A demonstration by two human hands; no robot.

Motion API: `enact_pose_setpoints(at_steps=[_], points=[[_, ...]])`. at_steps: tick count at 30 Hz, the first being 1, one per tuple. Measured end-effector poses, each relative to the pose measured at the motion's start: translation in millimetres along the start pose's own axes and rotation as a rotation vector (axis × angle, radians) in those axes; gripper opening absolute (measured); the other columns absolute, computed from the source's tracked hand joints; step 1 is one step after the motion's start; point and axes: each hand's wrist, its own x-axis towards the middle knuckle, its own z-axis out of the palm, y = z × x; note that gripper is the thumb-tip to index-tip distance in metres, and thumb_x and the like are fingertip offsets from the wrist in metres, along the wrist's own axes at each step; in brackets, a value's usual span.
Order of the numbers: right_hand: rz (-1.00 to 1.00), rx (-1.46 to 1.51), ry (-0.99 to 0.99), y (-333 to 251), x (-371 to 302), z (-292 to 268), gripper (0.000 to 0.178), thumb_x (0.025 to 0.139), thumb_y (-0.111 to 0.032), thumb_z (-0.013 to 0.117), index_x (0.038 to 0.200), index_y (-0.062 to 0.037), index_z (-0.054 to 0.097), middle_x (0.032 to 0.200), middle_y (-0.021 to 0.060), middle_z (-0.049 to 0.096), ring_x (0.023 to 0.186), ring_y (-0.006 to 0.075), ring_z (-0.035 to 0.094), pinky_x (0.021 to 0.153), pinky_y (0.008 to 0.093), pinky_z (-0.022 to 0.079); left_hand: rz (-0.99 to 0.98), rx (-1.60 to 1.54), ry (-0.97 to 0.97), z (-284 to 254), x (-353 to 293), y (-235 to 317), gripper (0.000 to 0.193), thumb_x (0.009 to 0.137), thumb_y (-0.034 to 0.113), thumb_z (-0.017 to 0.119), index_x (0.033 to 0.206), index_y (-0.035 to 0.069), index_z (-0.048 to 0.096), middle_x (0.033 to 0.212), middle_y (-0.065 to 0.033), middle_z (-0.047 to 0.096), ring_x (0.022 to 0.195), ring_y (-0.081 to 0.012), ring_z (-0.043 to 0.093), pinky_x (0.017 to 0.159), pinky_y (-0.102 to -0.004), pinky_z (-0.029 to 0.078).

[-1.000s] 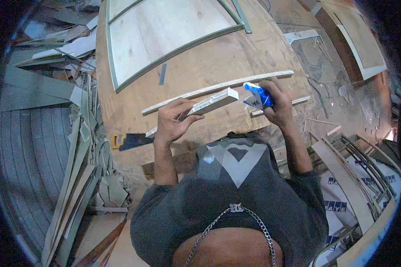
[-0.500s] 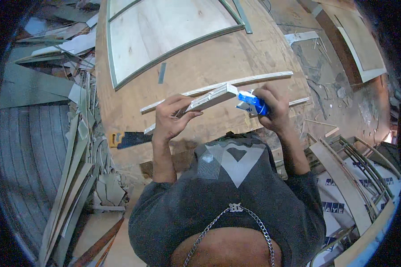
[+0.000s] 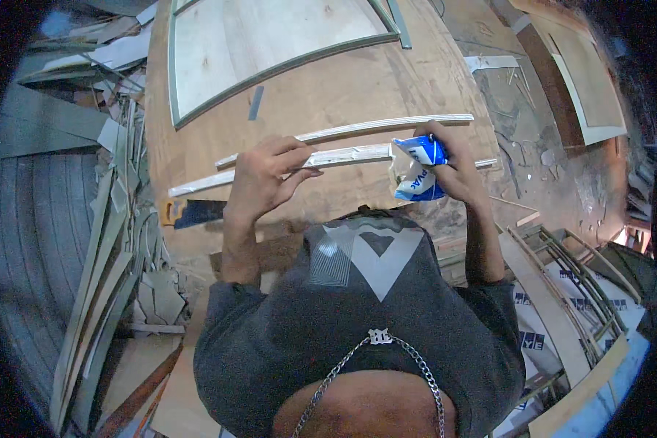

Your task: The person applies glue from a tube onto several curved wooden strips, spreading it along the surface of the wood. The person handles the strips individually while another person works on a larger frame nearby.

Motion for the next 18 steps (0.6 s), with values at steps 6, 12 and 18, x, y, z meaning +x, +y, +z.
enact_pose_setpoints(at_steps=[6, 12, 18], points=[[-0.018, -0.021, -0.037, 4, -2, -1, 0.042, 0.065, 0.003, 0.049, 0.107, -0.0006, 0.053, 0.093, 0.0153, 0.06, 0.093, 0.0261, 0.06, 0.085, 0.0336, 0.044, 0.098, 0.075, -0.028, -7, 5, 2, 0.023, 0.073, 0.024, 0.072, 0.089, 0.009, 0.067, 0.084, -0.0033, 0.063, 0.078, -0.0225, 0.061, 0.064, -0.0359, 0.049], [-0.032, -0.069, -0.032, 15, -6, 2, 0.046, 0.065, 0.004, 0.049, 0.111, -0.0003, 0.054, 0.1, 0.0168, 0.062, 0.097, 0.0275, 0.06, 0.088, 0.0355, 0.044, 0.091, 0.077, -0.056, -6, 5, 0, 0.022, 0.074, 0.024, 0.072, 0.089, 0.009, 0.066, 0.085, -0.0029, 0.063, 0.08, -0.0223, 0.06, 0.065, -0.0369, 0.049], [-0.036, -0.18, -0.09, 0, -1, 4, 0.045, 0.06, 0.004, 0.049, 0.104, -0.001, 0.054, 0.094, 0.0182, 0.06, 0.09, 0.0358, 0.058, 0.079, 0.0407, 0.045, 0.124, 0.14, -0.098, -9, 6, -2, 0.026, 0.072, 0.021, 0.072, 0.096, 0.011, 0.067, 0.085, -0.0053, 0.064, 0.077, -0.0251, 0.062, 0.064, -0.0368, 0.05]])
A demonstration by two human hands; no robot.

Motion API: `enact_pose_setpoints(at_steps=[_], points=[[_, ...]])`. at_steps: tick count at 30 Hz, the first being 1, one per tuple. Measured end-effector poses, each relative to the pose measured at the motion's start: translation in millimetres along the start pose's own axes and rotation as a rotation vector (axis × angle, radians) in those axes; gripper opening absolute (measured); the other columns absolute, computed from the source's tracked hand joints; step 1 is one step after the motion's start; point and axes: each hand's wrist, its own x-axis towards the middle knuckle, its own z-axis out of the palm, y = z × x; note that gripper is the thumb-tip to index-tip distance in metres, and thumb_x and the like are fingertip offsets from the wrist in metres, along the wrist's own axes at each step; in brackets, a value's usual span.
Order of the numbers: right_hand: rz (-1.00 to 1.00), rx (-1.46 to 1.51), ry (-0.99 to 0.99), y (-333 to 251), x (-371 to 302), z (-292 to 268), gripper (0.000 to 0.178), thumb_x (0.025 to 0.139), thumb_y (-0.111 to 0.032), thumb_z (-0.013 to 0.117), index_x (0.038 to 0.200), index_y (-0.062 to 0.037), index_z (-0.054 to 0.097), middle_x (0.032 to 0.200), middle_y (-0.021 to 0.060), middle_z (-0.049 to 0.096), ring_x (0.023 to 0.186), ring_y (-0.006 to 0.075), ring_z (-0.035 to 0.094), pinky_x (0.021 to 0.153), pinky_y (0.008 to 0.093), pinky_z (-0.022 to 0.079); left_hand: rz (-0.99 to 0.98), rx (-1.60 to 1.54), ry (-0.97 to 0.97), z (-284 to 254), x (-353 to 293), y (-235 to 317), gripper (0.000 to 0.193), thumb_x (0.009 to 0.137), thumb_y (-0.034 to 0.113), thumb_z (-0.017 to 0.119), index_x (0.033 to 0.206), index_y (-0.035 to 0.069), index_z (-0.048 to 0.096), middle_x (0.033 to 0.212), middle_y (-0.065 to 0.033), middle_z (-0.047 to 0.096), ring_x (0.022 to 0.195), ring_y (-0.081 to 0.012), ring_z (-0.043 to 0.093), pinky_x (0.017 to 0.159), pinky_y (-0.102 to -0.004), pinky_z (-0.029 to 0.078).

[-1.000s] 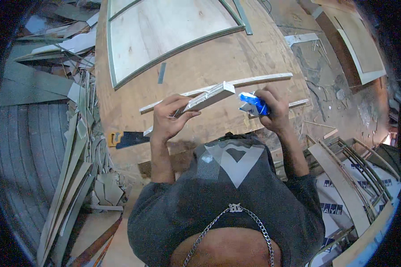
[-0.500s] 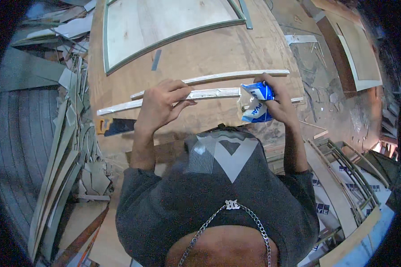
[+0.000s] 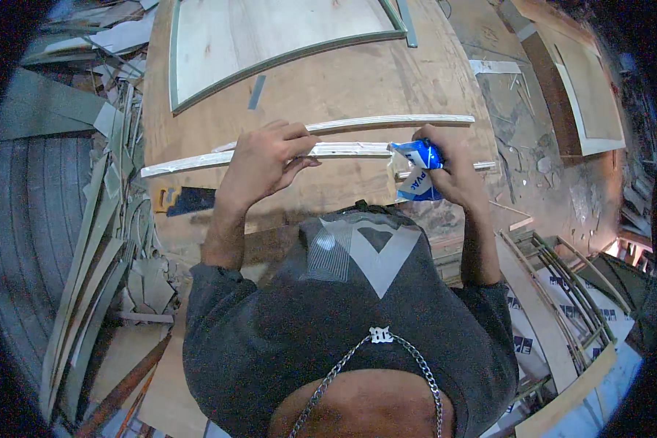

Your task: The person applies glue from a tube onto several curved wooden strips, spreading it along the surface of the wood. The person handles the strips individually while another person works on a larger frame nearby.

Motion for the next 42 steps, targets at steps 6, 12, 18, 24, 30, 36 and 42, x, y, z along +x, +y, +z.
enact_pose_setpoints(at_steps=[6, 12, 18, 24, 30, 36, 42], points=[[-0.074, -0.252, -0.009, -12, 0, 4, 0.041, 0.06, 0.0, 0.054, 0.1, -0.0065, 0.053, 0.089, 0.0161, 0.056, 0.083, 0.0379, 0.057, 0.068, 0.0462, 0.043, -0.026, 0.058, -0.117, -2, 7, -1, 0.02, 0.075, 0.024, 0.069, 0.08, 0.007, 0.061, 0.082, -0.0046, 0.059, 0.081, -0.0238, 0.06, 0.065, -0.0387, 0.048], [-0.071, -0.531, -0.062, -12, -3, 20, 0.042, 0.064, -0.004, 0.062, 0.105, -0.0109, 0.052, 0.088, 0.0126, 0.054, 0.081, 0.0323, 0.061, 0.064, 0.0447, 0.046, -0.03, 0.174, -0.226, -3, 17, -1, 0.016, 0.072, 0.02, 0.071, 0.077, 0.006, 0.063, 0.079, -0.0062, 0.059, 0.081, -0.0245, 0.06, 0.067, -0.0393, 0.049], [-0.09, -0.591, -0.082, -7, -10, 37, 0.043, 0.066, -0.006, 0.063, 0.106, -0.0139, 0.05, 0.089, 0.0111, 0.055, 0.08, 0.0312, 0.062, 0.062, 0.0439, 0.048, -0.103, 0.212, -0.277, 3, 23, -16, 0.013, 0.071, 0.016, 0.071, 0.069, 0.006, 0.063, 0.077, -0.008, 0.061, 0.08, -0.0263, 0.061, 0.067, -0.0402, 0.049], [-0.057, -0.482, -0.05, 4, -12, 37, 0.044, 0.065, -0.005, 0.064, 0.106, -0.0128, 0.051, 0.091, 0.0119, 0.054, 0.081, 0.0333, 0.06, 0.064, 0.0444, 0.048, -0.071, 0.198, -0.241, -4, 26, -23, 0.012, 0.071, 0.016, 0.071, 0.07, 0.006, 0.064, 0.077, -0.0082, 0.061, 0.08, -0.0269, 0.062, 0.067, -0.0405, 0.049], [-0.083, -0.456, 0.051, -3, 3, 23, 0.049, 0.063, -0.007, 0.068, 0.109, -0.0131, 0.052, 0.096, 0.0106, 0.054, 0.088, 0.0324, 0.059, 0.068, 0.043, 0.048, -0.049, 0.189, -0.29, 1, 29, -20, 0.013, 0.072, 0.017, 0.071, 0.072, 0.006, 0.064, 0.077, -0.0082, 0.06, 0.08, -0.0268, 0.062, 0.069, -0.0402, 0.05], [-0.211, -0.618, -0.022, -6, 16, 26, 0.045, 0.067, -0.006, 0.065, 0.11, -0.0145, 0.053, 0.102, 0.0086, 0.055, 0.089, 0.0288, 0.061, 0.069, 0.0418, 0.05, -0.043, 0.171, -0.315, -3, 34, -11, 0.016, 0.072, 0.018, 0.071, 0.076, 0.005, 0.062, 0.08, -0.009, 0.06, 0.081, -0.0296, 0.06, 0.068, -0.0425, 0.048], [-0.16, -0.654, 0.025, 23, 4, 23, 0.043, 0.069, -0.006, 0.064, 0.11, -0.0144, 0.053, 0.106, 0.0107, 0.056, 0.089, 0.0312, 0.061, 0.07, 0.0431, 0.049, -0.055, 0.214, -0.32, -3, 27, -19, 0.016, 0.073, 0.019, 0.07, 0.081, 0.006, 0.065, 0.079, -0.0082, 0.06, 0.081, -0.0283, 0.061, 0.066, -0.0422, 0.048]])
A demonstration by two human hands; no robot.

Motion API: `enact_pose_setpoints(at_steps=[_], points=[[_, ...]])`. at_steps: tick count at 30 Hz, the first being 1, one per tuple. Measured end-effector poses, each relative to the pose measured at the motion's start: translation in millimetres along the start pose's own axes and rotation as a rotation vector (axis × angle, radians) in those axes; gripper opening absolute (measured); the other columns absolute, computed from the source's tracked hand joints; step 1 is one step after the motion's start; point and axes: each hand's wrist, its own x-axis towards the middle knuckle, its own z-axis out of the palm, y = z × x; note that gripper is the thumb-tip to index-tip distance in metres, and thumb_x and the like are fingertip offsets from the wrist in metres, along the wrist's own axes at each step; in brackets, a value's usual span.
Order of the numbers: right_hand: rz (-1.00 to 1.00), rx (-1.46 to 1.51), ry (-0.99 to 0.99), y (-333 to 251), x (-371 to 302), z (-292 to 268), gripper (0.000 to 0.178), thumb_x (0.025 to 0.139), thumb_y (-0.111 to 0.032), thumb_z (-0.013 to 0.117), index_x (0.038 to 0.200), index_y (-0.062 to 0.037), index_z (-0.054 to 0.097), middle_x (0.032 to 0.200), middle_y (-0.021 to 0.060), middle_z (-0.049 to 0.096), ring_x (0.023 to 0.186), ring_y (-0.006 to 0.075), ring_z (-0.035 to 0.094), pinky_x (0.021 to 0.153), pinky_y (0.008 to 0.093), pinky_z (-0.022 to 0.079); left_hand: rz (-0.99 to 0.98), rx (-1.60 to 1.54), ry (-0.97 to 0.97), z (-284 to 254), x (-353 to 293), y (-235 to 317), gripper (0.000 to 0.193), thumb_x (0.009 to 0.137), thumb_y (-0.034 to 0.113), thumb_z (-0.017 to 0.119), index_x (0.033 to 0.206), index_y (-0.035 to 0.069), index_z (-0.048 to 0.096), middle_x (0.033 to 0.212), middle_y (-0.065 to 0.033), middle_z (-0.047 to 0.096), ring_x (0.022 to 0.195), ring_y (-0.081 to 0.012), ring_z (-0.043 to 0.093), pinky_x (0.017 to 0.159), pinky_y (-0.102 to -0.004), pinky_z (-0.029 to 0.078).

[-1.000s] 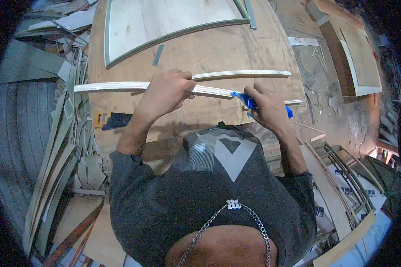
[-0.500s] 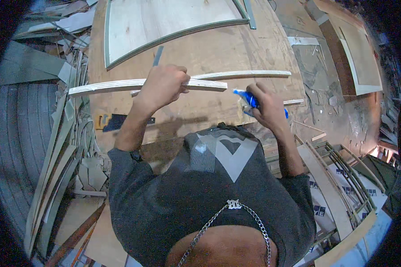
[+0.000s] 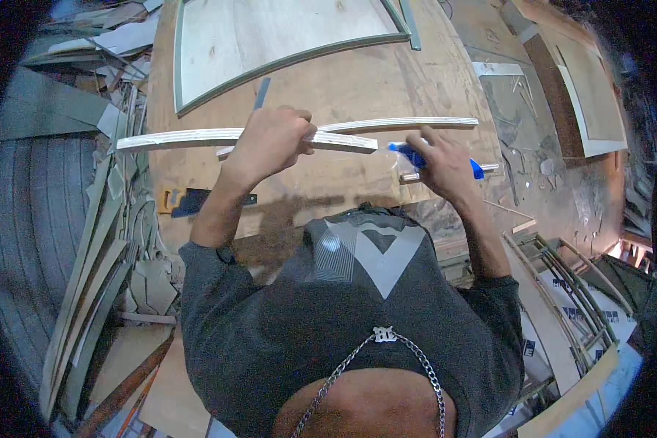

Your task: The person applies glue from a tube onto several curved wooden strips, spreading it along the surface of the wood. The person handles the strips individually while another person works on a larger frame nearby.

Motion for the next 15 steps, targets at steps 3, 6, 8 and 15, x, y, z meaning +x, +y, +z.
enact_pose_setpoints(at_steps=[3, 6, 8, 15], points=[[0.197, 0.19, -0.05, 2, -5, -6, 0.043, 0.07, -0.007, 0.064, 0.111, -0.013, 0.052, 0.111, 0.0133, 0.055, 0.09, 0.0347, 0.06, 0.073, 0.0456, 0.049, -0.004, -0.051, 0.075, 4, -3, -7, 0.019, 0.072, 0.023, 0.071, 0.072, 0.005, 0.064, 0.076, -0.0087, 0.059, 0.078, -0.0275, 0.061, 0.067, -0.0404, 0.049], [0.235, 0.418, 0.172, 18, -17, 6, 0.042, 0.067, 0.001, 0.055, 0.108, -0.0074, 0.054, 0.101, 0.0155, 0.059, 0.088, 0.0325, 0.06, 0.077, 0.0407, 0.048, -0.012, -0.126, 0.331, -4, -7, -11, 0.018, 0.071, 0.02, 0.075, 0.078, 0.005, 0.066, 0.077, -0.0073, 0.062, 0.071, -0.021, 0.063, 0.061, -0.0351, 0.049], [0.349, 0.653, 0.393, 17, -22, 12, 0.042, 0.064, 0.005, 0.048, 0.105, -0.0039, 0.055, 0.091, 0.0127, 0.06, 0.084, 0.0259, 0.06, 0.077, 0.0361, 0.047, -0.097, -0.345, 0.542, -9, -8, -26, 0.018, 0.071, 0.015, 0.076, 0.083, 0.005, 0.067, 0.077, -0.0063, 0.063, 0.069, -0.0165, 0.062, 0.06, -0.0309, 0.049], [0.535, 1.121, 0.682, 1, -20, 13, 0.036, 0.064, 0.007, 0.063, 0.097, -0.0062, 0.055, 0.087, 0.0011, 0.057, 0.081, 0.0108, 0.055, 0.072, 0.0247, 0.047, -0.47, -1.646, 1.835, -25, -28, -72, 0.016, 0.082, 0.013, 0.07, 0.094, 0.006, 0.062, 0.076, 0.0006, 0.06, 0.072, -0.0128, 0.057, 0.068, -0.0288, 0.049]])
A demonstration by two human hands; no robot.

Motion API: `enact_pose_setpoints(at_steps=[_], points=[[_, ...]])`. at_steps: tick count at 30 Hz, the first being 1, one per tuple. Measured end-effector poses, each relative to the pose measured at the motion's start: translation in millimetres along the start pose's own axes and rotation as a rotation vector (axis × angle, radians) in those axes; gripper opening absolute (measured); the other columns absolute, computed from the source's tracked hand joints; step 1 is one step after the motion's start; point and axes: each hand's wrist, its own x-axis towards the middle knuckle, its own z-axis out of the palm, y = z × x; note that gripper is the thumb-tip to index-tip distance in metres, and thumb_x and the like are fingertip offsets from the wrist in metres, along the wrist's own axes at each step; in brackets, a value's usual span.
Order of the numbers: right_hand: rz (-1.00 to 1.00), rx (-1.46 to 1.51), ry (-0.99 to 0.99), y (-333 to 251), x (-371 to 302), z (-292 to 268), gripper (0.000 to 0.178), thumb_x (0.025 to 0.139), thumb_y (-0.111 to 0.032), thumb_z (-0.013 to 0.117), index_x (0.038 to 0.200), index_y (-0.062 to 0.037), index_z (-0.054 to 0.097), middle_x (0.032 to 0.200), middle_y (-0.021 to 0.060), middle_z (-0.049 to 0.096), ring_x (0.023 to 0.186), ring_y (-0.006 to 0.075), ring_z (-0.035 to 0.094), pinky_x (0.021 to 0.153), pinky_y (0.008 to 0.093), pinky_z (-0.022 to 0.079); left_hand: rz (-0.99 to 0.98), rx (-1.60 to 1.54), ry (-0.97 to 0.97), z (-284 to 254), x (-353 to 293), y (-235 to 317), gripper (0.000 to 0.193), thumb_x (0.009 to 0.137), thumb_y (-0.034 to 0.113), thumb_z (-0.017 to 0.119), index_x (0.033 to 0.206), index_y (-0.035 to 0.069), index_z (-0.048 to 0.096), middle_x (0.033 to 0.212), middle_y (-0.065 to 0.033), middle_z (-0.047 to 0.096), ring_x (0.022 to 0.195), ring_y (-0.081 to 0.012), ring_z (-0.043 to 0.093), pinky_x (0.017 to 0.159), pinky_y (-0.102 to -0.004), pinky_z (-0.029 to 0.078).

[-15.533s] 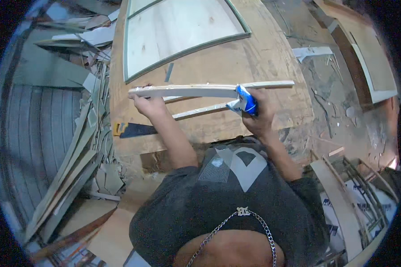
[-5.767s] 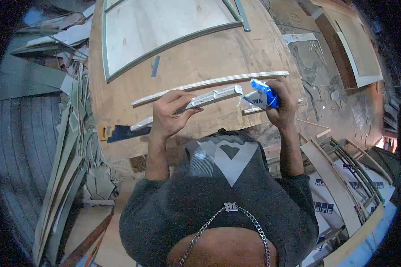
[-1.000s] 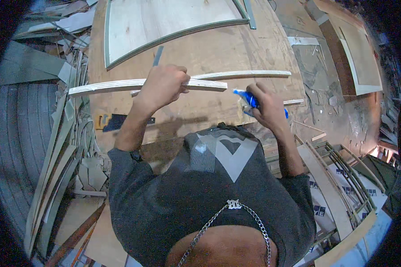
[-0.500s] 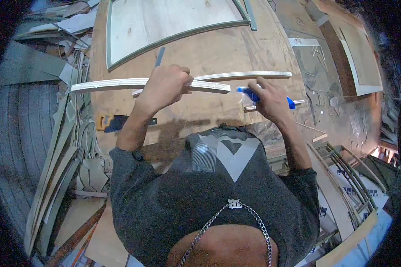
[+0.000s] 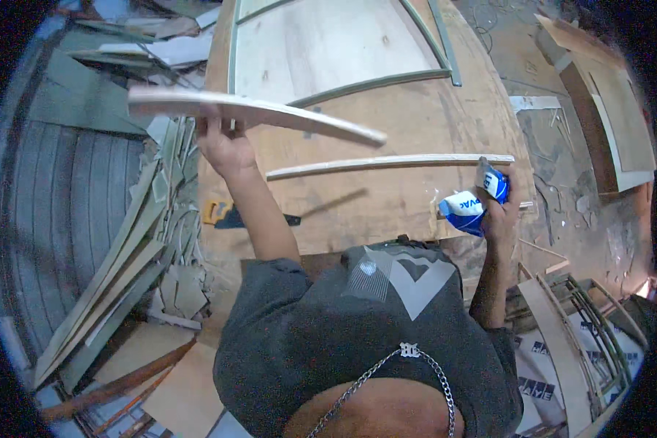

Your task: The person applies glue from a tube onto several curved wooden strips, spreading it along the surface of the wood. The person handles the strips individually while another person works on a larger frame nearby.

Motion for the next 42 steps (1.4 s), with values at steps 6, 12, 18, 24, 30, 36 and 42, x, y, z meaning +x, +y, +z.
enact_pose_setpoints(at_steps=[6, 12, 18, 24, 30, 36, 42], points=[[-0.095, 0.021, 0.135, -19, -8, 10, 0.038, 0.067, 0.011, 0.064, 0.1, -0.0062, 0.053, 0.088, 0.001, 0.056, 0.081, 0.0104, 0.054, 0.072, 0.0256, 0.047, -0.447, -0.333, 0.014, -62, 14, -44, 0.02, 0.084, 0.027, 0.068, 0.09, 0.008, 0.064, 0.083, -0.0017, 0.064, 0.075, -0.0157, 0.061, 0.065, -0.0305, 0.054], [-0.355, -0.134, 0.114, -55, -3, 27, 0.036, 0.063, 0.001, 0.052, 0.098, -0.0031, 0.056, 0.077, 0.0056, 0.056, 0.07, 0.0139, 0.053, 0.066, 0.026, 0.044, -0.737, -0.429, 0.076, -98, 5, -78, 0.02, 0.08, 0.028, 0.072, 0.084, 0.009, 0.066, 0.082, -0.0012, 0.068, 0.075, -0.0131, 0.064, 0.064, -0.0268, 0.057], [-0.538, -0.287, 0.029, -72, 4, 30, 0.035, 0.058, 0.002, 0.055, 0.092, -0.0048, 0.057, 0.073, 0.0133, 0.055, 0.061, 0.0297, 0.055, 0.057, 0.0322, 0.044, -0.722, -0.313, 0.107, -78, -16, -72, 0.021, 0.081, 0.028, 0.072, 0.083, 0.008, 0.065, 0.082, -0.0009, 0.067, 0.077, -0.0139, 0.064, 0.068, -0.031, 0.057], [-0.658, -0.402, -0.036, -77, -1, 33, 0.032, 0.058, 0.004, 0.06, 0.089, -0.0015, 0.058, 0.073, 0.0118, 0.056, 0.064, 0.0268, 0.057, 0.059, 0.0293, 0.043, -0.639, -0.295, 0.137, -82, -11, -71, 0.022, 0.079, 0.028, 0.073, 0.086, 0.008, 0.065, 0.086, -0.0026, 0.067, 0.081, -0.015, 0.064, 0.071, -0.0306, 0.055], [-0.694, -0.394, 0.06, -62, 3, 34, 0.035, 0.057, 0.0, 0.063, 0.092, -0.0063, 0.058, 0.068, 0.0103, 0.05, 0.055, 0.0294, 0.053, 0.048, 0.0364, 0.039, -0.641, -0.292, 0.168, -83, -5, -73, 0.023, 0.078, 0.027, 0.075, 0.088, 0.009, 0.065, 0.085, -0.001, 0.067, 0.082, -0.0139, 0.064, 0.07, -0.0281, 0.054], [-0.717, -0.392, 0.087, -69, 4, 34, 0.037, 0.055, 0.001, 0.062, 0.091, -0.0058, 0.058, 0.067, 0.0105, 0.05, 0.055, 0.0299, 0.052, 0.049, 0.0369, 0.039, -0.615, -0.269, 0.152, -79, -13, -69, 0.022, 0.078, 0.028, 0.075, 0.087, 0.01, 0.065, 0.085, 0.0007, 0.067, 0.078, -0.0118, 0.063, 0.065, -0.0256, 0.053], [-0.638, -0.467, 0.01, -49, 4, 35, 0.035, 0.057, 0.002, 0.06, 0.091, -0.0065, 0.058, 0.069, 0.0105, 0.05, 0.057, 0.0298, 0.053, 0.05, 0.0359, 0.04, -0.656, -0.334, 0.162, -72, -12, -68, 0.019, 0.078, 0.026, 0.074, 0.085, 0.01, 0.065, 0.08, 0.0017, 0.067, 0.072, -0.0118, 0.064, 0.064, -0.0259, 0.054]])
